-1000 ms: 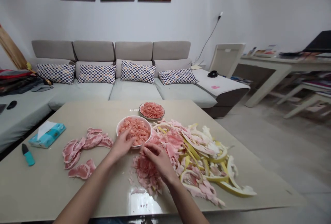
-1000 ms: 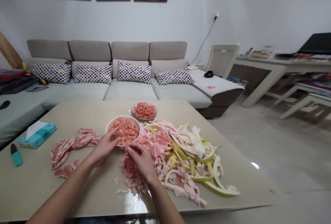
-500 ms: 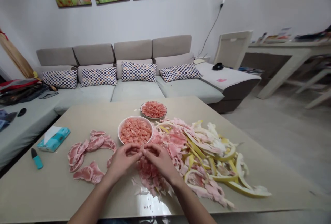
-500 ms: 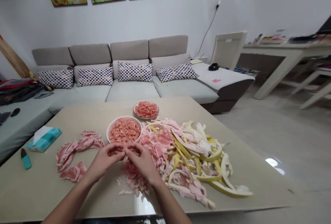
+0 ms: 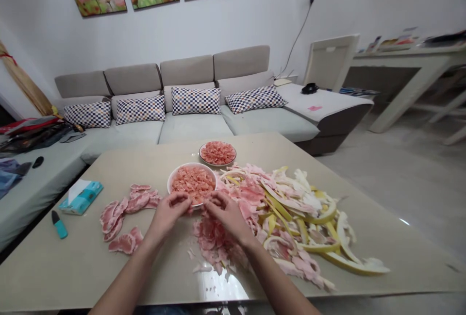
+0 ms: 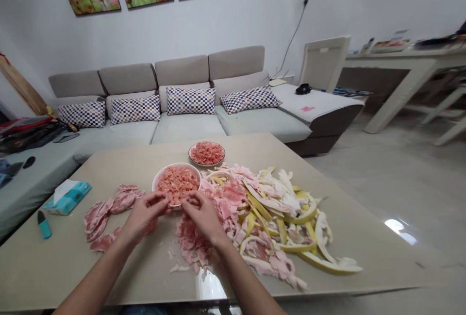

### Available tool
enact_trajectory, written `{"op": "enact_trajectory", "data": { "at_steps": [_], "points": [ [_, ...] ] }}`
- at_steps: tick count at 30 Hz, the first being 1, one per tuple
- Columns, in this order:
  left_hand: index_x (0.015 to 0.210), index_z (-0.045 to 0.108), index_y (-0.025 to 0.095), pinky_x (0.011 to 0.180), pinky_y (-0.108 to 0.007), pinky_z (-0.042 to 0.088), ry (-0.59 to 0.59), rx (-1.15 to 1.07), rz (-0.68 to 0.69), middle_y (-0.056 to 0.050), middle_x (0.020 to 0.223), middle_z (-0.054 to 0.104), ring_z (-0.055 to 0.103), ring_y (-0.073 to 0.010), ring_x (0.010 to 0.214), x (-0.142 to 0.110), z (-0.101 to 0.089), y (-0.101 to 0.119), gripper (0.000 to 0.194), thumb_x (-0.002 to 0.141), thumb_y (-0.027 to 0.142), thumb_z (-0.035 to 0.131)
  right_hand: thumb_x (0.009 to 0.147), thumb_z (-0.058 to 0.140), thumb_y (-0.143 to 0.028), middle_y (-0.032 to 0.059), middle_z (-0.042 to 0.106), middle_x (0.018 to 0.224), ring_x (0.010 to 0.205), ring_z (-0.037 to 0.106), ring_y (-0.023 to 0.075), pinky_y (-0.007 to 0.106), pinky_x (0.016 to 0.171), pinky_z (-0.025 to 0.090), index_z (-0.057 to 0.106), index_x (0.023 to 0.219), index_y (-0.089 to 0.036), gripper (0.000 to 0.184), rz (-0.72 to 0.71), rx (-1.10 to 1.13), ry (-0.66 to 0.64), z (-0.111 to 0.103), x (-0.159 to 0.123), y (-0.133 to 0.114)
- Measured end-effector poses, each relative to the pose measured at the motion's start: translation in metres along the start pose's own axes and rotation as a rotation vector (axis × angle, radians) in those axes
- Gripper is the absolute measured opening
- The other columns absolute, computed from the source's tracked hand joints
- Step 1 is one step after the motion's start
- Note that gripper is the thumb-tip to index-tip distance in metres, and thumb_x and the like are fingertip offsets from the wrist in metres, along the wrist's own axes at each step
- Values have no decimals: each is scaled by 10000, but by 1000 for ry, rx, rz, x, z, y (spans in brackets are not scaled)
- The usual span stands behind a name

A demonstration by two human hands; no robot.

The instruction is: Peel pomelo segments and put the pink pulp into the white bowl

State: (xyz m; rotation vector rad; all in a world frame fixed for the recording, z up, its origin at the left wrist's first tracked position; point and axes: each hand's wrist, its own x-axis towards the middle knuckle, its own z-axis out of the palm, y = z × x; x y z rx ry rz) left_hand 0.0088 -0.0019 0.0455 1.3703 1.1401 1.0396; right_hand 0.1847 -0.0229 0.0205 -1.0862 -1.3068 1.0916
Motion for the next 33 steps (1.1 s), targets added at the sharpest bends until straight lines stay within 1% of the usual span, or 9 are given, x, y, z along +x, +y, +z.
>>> {"op": "enact_trajectory", "data": {
  "at_steps": [3, 6, 8, 12, 15, 20, 23, 27, 33],
  "points": [
    [1001, 712, 121, 808, -321, 541, 68, 97, 53, -112, 989, 749, 692, -214, 861, 30, -11, 5, 390, 734, 406, 699, 806, 636, -386, 24, 699, 765, 679, 634, 182, 290, 653, 486, 675, 887, -188, 218, -64, -141, 35, -8, 26, -4],
    [1012, 731, 109, 797, -354, 551, 65, 223, 72, -147, 1054, 746, 699, -245, 867, 60, -19, 4, 380, 686, 304, 719, 784, 643, -301, 56, 735, 891, 806, 642, 219, 336, 792, 466, 732, 926, -200, 196, -119, -276, 94, -15, 43, -7],
    [1029, 735, 134, 810, -353, 543, 86, 316, 104, -137, 1109, 732, 694, -240, 875, 74, -22, 0, 372, 669, 219, 704, 803, 603, -271, 67, 740, 923, 833, 641, 227, 344, 818, 454, 738, 975, -197, 231, -140, -341, 135, -18, 43, -7],
    [903, 768, 194, 878, -343, 501, 119, 478, 172, -87, 1028, 753, 677, -234, 908, 83, -26, -10, 234, 704, 177, 647, 846, 543, -293, 59, 726, 775, 671, 619, 209, 327, 693, 464, 741, 973, -172, 264, -131, -426, 172, -26, 14, 0],
    [865, 763, 196, 855, -351, 490, 142, 568, 190, -85, 963, 755, 673, -241, 872, 72, -36, -15, 200, 761, 256, 603, 851, 554, -323, 53, 728, 756, 629, 615, 209, 332, 654, 472, 741, 960, -196, 251, -109, -453, 172, -34, -17, 10],
    [780, 742, 187, 757, -326, 476, 89, 687, 133, -79, 833, 748, 659, -240, 785, 26, -63, -37, 176, 752, 294, 605, 867, 554, -334, 98, 725, 1081, 992, 649, 290, 422, 873, 481, 720, 1047, -229, 266, -118, -479, 185, -37, -62, 37],
    [784, 729, 190, 775, -328, 463, 60, 725, 80, -80, 841, 743, 655, -258, 823, 0, -71, -58, 159, 719, 310, 647, 862, 569, -360, 96, 742, 995, 894, 672, 285, 407, 791, 512, 735, 992, -248, 239, -71, -420, 126, -27, -82, 51],
    [966, 713, 169, 901, -369, 423, 110, 735, 36, -123, 1025, 721, 620, -302, 996, -12, -71, -82, 367, 615, 277, 736, 883, 545, -336, 86, 742, 929, 850, 673, 265, 383, 768, 512, 740, 960, -249, 227, -65, -375, 11, -6, -101, 56],
    [946, 708, 128, 953, -419, 410, 101, 606, 18, -109, 1013, 713, 615, -311, 1026, -16, -73, -84, 389, 563, 178, 749, 875, 563, -309, 79, 738, 889, 796, 669, 245, 354, 724, 511, 751, 941, -248, 209, -89, -318, -9, 6, -112, 45]
  ]
}}
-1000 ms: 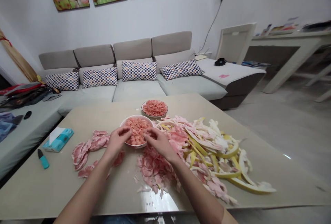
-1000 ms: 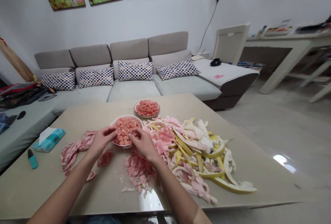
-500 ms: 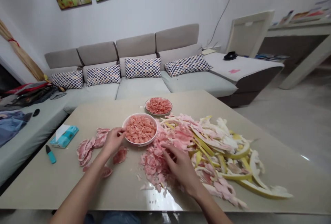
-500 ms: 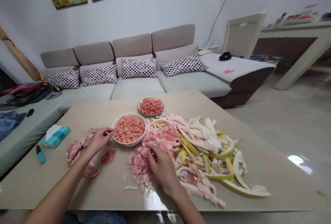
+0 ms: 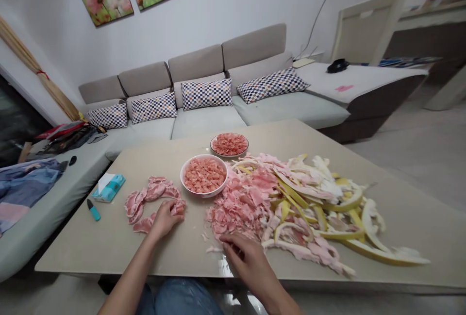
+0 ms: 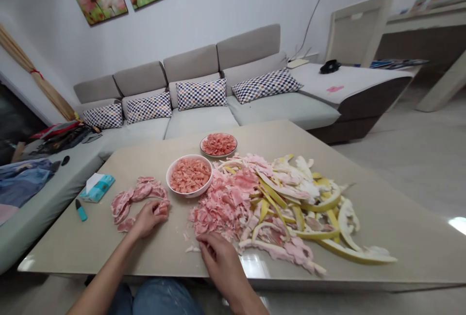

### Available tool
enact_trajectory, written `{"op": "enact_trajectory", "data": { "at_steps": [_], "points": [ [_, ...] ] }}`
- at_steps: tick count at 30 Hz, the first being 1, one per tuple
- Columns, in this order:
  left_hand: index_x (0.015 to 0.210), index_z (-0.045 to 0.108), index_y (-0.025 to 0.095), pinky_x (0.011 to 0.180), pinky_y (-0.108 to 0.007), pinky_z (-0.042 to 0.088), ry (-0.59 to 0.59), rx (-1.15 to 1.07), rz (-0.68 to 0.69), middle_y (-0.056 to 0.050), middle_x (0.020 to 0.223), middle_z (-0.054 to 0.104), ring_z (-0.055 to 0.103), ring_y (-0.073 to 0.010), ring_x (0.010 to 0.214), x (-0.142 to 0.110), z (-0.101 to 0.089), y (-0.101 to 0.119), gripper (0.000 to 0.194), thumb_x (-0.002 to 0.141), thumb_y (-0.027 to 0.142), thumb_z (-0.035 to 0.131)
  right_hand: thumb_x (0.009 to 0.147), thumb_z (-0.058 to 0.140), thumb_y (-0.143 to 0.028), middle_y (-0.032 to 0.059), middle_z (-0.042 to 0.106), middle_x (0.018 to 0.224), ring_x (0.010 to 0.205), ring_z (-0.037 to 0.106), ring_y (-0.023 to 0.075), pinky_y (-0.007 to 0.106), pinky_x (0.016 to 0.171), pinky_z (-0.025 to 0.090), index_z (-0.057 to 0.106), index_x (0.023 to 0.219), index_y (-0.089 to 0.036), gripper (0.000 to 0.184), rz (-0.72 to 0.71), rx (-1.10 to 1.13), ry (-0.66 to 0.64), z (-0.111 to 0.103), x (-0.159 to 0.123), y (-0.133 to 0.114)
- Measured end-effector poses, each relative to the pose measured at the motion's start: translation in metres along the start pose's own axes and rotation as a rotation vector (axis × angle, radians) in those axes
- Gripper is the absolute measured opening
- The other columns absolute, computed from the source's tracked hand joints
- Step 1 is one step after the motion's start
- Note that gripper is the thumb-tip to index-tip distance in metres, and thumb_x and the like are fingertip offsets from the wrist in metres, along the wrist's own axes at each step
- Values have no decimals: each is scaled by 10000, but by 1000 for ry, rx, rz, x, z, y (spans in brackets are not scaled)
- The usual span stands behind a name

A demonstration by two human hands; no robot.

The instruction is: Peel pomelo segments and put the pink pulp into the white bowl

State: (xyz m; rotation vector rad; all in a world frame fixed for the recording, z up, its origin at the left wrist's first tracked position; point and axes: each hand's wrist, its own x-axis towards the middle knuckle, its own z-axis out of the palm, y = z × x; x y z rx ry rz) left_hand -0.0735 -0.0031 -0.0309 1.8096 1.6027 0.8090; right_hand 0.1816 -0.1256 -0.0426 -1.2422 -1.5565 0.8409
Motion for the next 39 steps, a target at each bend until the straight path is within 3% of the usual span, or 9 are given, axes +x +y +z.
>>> {"op": "enact_trajectory", "data": {
  "at_steps": [7, 12, 14, 16, 19, 25, 28, 34, 39],
  "points": [
    [1084, 668, 179, 976, -361, 447, -158, -302, 54, -102, 1161, 706, 635, -258, 1088, -44, -11, 41, 426, 679, 272, 763, 874, 598, -357, 72, 737, 989, 867, 670, 235, 346, 755, 527, 749, 979, -244, 215, -40, 126, -9, -13, 31, -27],
    [1043, 648, 196, 928, -344, 480, -185, -557, 64, -77, 1090, 713, 649, -242, 1026, -58, 7, 71, 430, 645, 232, 806, 821, 675, -367, 61, 691, 1071, 925, 641, 212, 334, 829, 504, 715, 1060, -233, 277, -105, 158, -126, -15, 71, -55],
    [1017, 653, 187, 915, -348, 485, -184, -641, 63, -77, 1053, 710, 647, -246, 1011, -57, 16, 76, 422, 627, 205, 814, 782, 718, -347, 54, 698, 998, 931, 630, 220, 338, 846, 483, 735, 974, -218, 231, -153, 123, -158, -13, 85, -59],
    [1014, 660, 182, 910, -349, 486, -183, -657, 64, -78, 1037, 704, 642, -248, 1004, -54, 23, 77, 416, 626, 184, 809, 801, 692, -314, 38, 699, 864, 866, 629, 208, 323, 812, 475, 734, 816, -199, 123, -173, 102, -188, -13, 96, -57],
    [1041, 663, 192, 917, -333, 476, -193, -665, 73, -69, 1056, 697, 634, -239, 1014, -50, 29, 71, 420, 644, 150, 792, 866, 603, -303, 17, 670, 736, 740, 618, 175, 284, 709, 472, 691, 731, -183, 201, -143, 91, -232, -13, 109, -50],
    [1024, 687, 198, 911, -315, 468, -163, -597, 43, -64, 1049, 706, 629, -243, 1011, -42, 27, 55, 384, 657, 156, 789, 836, 663, -333, 31, 704, 898, 864, 638, 198, 286, 765, 473, 730, 866, -212, 142, -113, 71, -461, -11, 121, -37],
    [1044, 692, 189, 906, -323, 468, -182, -609, -9, -81, 1074, 707, 627, -258, 1020, -37, 28, 48, 421, 642, 205, 814, 846, 649, -343, 34, 693, 848, 839, 628, 196, 287, 762, 460, 720, 783, -200, 172, -104, 89, -466, -6, 123, -31],
    [1038, 706, 131, 755, -293, 486, -281, -782, -124, -98, 949, 728, 649, -213, 843, -33, 36, 43, 400, 767, 425, 720, 823, 649, -439, 17, 629, 696, 684, 566, 161, 266, 661, 419, 657, 716, -161, 297, 73, 188, -483, -4, 121, -18],
    [984, 737, 122, 687, -263, 467, -278, -807, -158, -96, 872, 735, 632, -191, 768, -37, 40, 47, 399, 759, 452, 726, 743, 696, -554, -15, 549, 629, 587, 479, 120, 242, 580, 354, 598, 679, -155, 416, 222, 376, -540, -6, 120, -11]
  ]
}}
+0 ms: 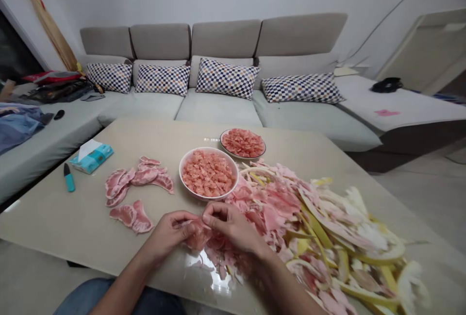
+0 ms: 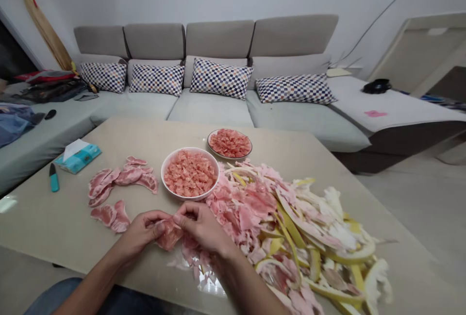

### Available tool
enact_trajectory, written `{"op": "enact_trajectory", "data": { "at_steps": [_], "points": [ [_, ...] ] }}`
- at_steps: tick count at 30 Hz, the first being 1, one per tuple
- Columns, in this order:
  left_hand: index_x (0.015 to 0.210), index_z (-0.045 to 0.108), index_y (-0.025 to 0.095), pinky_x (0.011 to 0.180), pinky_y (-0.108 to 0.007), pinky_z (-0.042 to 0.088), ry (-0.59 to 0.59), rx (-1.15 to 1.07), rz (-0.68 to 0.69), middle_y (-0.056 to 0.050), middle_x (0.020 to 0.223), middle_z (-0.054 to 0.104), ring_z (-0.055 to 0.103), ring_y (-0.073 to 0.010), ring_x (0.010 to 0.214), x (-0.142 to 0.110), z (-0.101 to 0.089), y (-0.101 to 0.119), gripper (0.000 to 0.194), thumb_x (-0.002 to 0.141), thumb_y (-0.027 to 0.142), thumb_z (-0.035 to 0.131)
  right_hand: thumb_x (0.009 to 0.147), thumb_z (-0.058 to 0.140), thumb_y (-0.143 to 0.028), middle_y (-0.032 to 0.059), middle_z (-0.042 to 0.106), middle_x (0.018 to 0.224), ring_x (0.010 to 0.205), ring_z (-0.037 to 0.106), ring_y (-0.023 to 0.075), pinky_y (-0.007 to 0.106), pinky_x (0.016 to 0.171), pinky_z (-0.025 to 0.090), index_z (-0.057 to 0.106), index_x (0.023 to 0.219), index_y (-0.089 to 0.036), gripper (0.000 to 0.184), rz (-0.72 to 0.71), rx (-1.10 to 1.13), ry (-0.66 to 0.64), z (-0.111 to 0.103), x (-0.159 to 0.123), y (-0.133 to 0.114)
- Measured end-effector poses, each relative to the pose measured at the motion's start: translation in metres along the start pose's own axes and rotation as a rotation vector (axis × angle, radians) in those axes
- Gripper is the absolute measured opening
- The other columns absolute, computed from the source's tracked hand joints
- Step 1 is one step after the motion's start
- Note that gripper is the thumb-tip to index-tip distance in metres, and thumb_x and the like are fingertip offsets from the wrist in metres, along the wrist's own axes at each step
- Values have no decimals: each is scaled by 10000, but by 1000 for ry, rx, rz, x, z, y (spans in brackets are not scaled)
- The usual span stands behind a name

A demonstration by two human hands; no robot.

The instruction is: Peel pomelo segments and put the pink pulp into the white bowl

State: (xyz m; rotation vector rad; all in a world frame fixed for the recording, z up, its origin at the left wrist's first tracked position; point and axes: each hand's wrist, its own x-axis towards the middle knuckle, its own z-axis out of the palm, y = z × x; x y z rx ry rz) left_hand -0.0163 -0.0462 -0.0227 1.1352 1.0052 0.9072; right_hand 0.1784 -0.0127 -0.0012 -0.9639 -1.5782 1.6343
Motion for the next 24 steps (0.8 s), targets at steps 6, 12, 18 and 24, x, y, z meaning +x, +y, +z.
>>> {"op": "enact_trajectory", "data": {
  "at_steps": [6, 12, 18, 24],
  "points": [
    [933, 751, 132, 658, -249, 461, 10, -39, 22, -90, 840, 738, 630, -183, 734, -1, -2, -2, 411, 713, 478, 758, 712, 714, -586, -24, 515, 599, 552, 428, 105, 231, 536, 308, 541, 637, -165, 462, 67, 174, 31, 1, 5, 11],
    [933, 751, 136, 657, -242, 461, 9, -114, 17, -73, 808, 730, 627, -167, 702, -1, -6, -8, 413, 685, 465, 783, 760, 679, -558, -30, 490, 587, 549, 419, 109, 232, 528, 322, 570, 654, -166, 420, -13, 43, 128, 4, 4, 8],
    [992, 715, 168, 673, -235, 471, 51, -325, 47, -71, 842, 731, 649, -168, 733, -1, -7, -8, 476, 619, 437, 838, 876, 593, -400, 26, 611, 723, 704, 553, 171, 272, 669, 416, 598, 683, -175, 296, -212, -220, 358, 0, -3, -7],
    [1056, 715, 178, 828, -261, 493, 105, -586, 24, -61, 936, 725, 662, -162, 863, 0, -8, -8, 396, 698, 308, 820, 912, 561, -392, 16, 614, 748, 699, 574, 162, 260, 662, 450, 594, 762, -182, 260, -201, -171, 333, -4, -6, -11]
  ]
}}
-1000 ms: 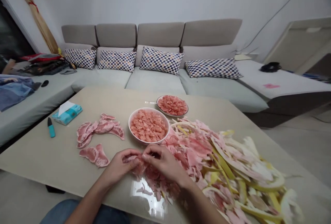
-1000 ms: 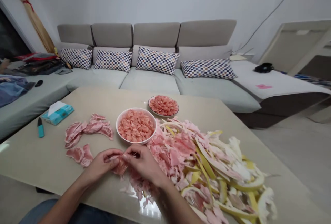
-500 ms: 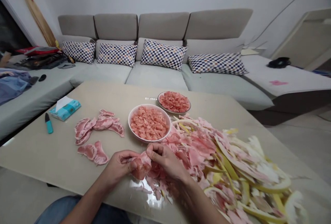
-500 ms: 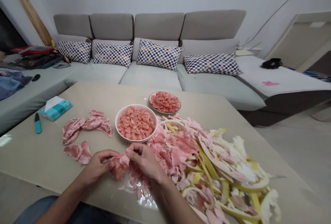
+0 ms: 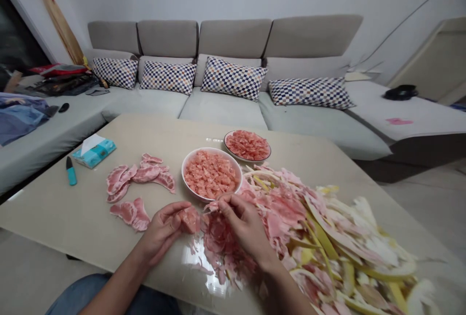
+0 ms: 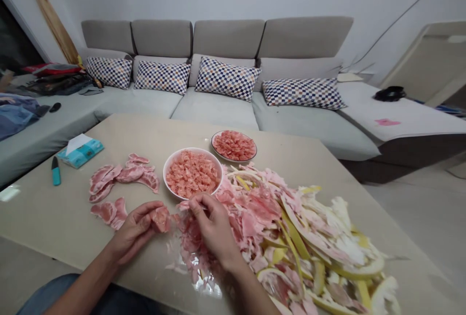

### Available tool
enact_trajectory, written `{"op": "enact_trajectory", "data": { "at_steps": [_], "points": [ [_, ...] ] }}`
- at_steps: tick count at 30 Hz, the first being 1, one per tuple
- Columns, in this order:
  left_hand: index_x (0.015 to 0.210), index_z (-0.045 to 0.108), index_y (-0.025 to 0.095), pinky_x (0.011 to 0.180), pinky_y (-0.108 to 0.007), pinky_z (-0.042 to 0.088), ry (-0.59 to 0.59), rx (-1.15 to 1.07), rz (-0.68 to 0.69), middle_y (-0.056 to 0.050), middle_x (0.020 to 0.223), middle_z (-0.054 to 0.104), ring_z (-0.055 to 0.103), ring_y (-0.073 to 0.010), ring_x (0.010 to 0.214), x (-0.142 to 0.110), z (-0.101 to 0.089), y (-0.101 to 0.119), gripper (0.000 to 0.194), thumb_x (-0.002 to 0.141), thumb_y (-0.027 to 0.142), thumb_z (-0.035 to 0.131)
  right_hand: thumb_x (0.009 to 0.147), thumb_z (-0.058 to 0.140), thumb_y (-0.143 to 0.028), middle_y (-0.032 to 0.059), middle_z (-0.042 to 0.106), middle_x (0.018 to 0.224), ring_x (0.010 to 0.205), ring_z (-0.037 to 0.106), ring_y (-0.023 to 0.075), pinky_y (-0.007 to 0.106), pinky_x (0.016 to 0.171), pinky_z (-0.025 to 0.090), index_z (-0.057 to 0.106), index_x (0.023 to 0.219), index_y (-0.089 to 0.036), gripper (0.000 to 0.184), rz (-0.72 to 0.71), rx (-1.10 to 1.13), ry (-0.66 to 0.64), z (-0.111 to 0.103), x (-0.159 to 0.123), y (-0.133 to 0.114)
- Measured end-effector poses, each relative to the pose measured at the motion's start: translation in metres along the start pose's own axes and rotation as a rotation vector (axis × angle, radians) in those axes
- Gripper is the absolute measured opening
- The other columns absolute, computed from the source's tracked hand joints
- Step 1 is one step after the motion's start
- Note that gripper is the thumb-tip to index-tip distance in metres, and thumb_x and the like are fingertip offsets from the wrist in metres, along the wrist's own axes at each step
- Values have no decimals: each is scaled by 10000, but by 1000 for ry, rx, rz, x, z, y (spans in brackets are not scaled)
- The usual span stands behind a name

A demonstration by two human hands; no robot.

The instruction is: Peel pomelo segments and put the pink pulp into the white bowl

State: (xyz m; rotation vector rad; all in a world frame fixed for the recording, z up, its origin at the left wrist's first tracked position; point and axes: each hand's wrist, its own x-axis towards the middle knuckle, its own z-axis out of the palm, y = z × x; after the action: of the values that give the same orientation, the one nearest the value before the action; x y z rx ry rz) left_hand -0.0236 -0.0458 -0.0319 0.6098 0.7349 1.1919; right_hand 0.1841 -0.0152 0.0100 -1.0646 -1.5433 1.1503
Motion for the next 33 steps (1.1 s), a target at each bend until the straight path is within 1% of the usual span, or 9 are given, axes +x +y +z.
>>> {"op": "enact_trajectory", "data": {
  "at_steps": [4, 7, 10, 14, 17, 19, 25, 30, 33],
  "points": [
    [1067, 705, 161, 864, -290, 495, -52, -134, -2, -68, 958, 724, 666, -169, 873, 1, 0, -2, 307, 783, 270, 750, 920, 541, -446, 24, 647, 769, 685, 627, 167, 277, 654, 509, 589, 858, -183, 274, 126, 213, -111, 6, 0, 3],
    [1061, 693, 153, 803, -287, 514, -92, -210, -17, -77, 993, 716, 668, -169, 845, 1, 1, -2, 256, 820, 234, 708, 899, 572, -446, 28, 677, 799, 705, 654, 175, 286, 667, 518, 602, 973, -187, 271, 168, 225, -108, 8, 2, 6],
    [1072, 676, 149, 753, -292, 524, -100, -221, -35, -83, 962, 714, 666, -164, 798, 0, 1, -3, 228, 856, 219, 661, 881, 599, -399, 33, 706, 867, 772, 666, 192, 306, 728, 505, 624, 1089, -202, 287, 122, 48, -49, 6, 2, 8],
    [1075, 664, 154, 768, -321, 525, -95, -232, -55, -79, 951, 707, 671, -183, 820, -1, 0, -4, 222, 863, 220, 649, 886, 597, -348, 38, 684, 770, 726, 621, 201, 308, 688, 456, 676, 791, -197, 196, -36, -310, 75, 3, 1, 7],
    [1062, 665, 145, 788, -332, 517, -85, -250, -49, -82, 981, 700, 665, -189, 846, -1, 2, -3, 212, 860, 209, 647, 865, 631, -311, 58, 670, 863, 820, 609, 221, 326, 740, 455, 677, 870, -208, 113, -157, -363, 146, 2, -1, 3],
    [1049, 667, 135, 787, -332, 509, -86, -251, -52, -84, 959, 698, 657, -190, 840, -2, 4, -1, 202, 864, 212, 638, 881, 615, -319, 69, 674, 932, 890, 612, 231, 336, 780, 462, 687, 948, -222, 139, -168, -314, 91, 2, -2, 1],
    [1057, 654, 147, 835, -347, 482, -120, -233, -58, -86, 981, 683, 643, -194, 875, -4, 7, 0, 245, 841, 261, 673, 866, 642, -335, 51, 717, 1022, 940, 635, 225, 345, 847, 464, 709, 1031, -234, 204, -5, -203, -179, 12, -6, -1],
    [1108, 593, 190, 820, -318, 447, -164, -117, -30, -43, 904, 655, 606, -159, 816, -5, 6, -4, 464, 703, 233, 816, 832, 669, -325, 30, 720, 834, 735, 631, 175, 281, 688, 474, 723, 880, -197, 147, 70, -77, -197, 18, -7, 3],
    [1048, 585, 180, 716, -265, 409, -184, -57, -23, -6, 747, 606, 546, -122, 691, -6, 6, -4, 392, 730, 276, 794, 806, 689, -359, 39, 719, 816, 717, 628, 169, 267, 646, 470, 729, 845, -187, 182, 149, 38, -177, 20, -6, 5]
  ]
}}
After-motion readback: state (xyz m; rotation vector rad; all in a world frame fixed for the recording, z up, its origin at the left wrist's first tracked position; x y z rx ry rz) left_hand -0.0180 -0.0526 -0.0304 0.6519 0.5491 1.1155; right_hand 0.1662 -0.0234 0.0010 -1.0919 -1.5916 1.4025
